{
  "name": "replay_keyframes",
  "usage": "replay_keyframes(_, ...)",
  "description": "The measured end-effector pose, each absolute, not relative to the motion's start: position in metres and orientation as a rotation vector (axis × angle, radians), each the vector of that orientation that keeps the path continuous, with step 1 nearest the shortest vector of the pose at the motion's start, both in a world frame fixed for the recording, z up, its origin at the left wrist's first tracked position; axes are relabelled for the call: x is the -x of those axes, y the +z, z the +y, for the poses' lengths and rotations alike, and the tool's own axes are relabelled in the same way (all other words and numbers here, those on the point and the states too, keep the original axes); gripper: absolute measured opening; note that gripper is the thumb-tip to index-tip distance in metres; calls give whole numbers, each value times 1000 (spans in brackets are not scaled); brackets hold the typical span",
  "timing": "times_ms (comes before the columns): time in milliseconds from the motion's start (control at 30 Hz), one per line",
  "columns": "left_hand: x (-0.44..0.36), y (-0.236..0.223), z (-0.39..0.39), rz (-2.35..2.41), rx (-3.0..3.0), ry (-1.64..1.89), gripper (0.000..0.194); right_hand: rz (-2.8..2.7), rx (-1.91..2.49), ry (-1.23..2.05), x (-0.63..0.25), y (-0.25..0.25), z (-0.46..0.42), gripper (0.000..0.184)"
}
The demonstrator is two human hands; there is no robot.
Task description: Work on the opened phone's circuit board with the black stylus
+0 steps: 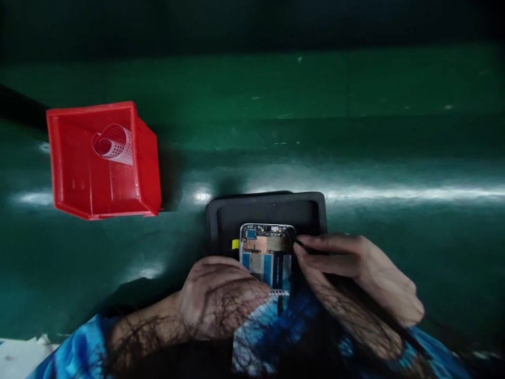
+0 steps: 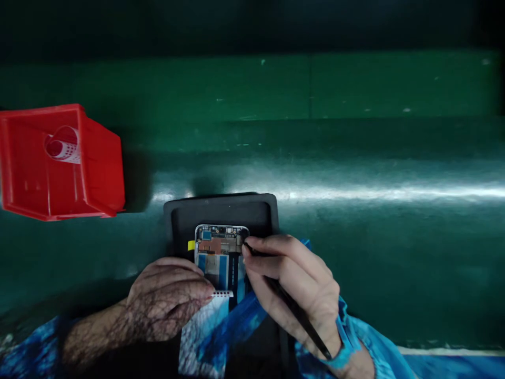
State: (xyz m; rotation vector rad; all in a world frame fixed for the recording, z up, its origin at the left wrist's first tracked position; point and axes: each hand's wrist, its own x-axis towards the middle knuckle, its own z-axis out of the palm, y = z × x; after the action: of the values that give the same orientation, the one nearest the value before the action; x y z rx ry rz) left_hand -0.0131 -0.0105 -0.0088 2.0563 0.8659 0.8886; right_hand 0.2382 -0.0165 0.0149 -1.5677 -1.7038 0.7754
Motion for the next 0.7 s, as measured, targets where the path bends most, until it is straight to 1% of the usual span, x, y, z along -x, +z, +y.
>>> replay_keyframes(133, 12, -9, -10, 899, -2068, 950, 9, -1731, 1530, 610, -236, 13, -13, 15)
replay_keyframes(433, 10, -10, -7, 881, -2046, 970, 10, -1704, 1503, 571, -229, 8, -7, 22)
replay_keyframes(600, 9, -9, -3, 863, -2021, 1013, 6, -1638, 1427, 589, -225, 4, -2, 19)
replay_keyframes(700, 5, -8, 0, 869, -1980, 1012, 7, -1600, 1354, 529, -225, 2, 1, 21)
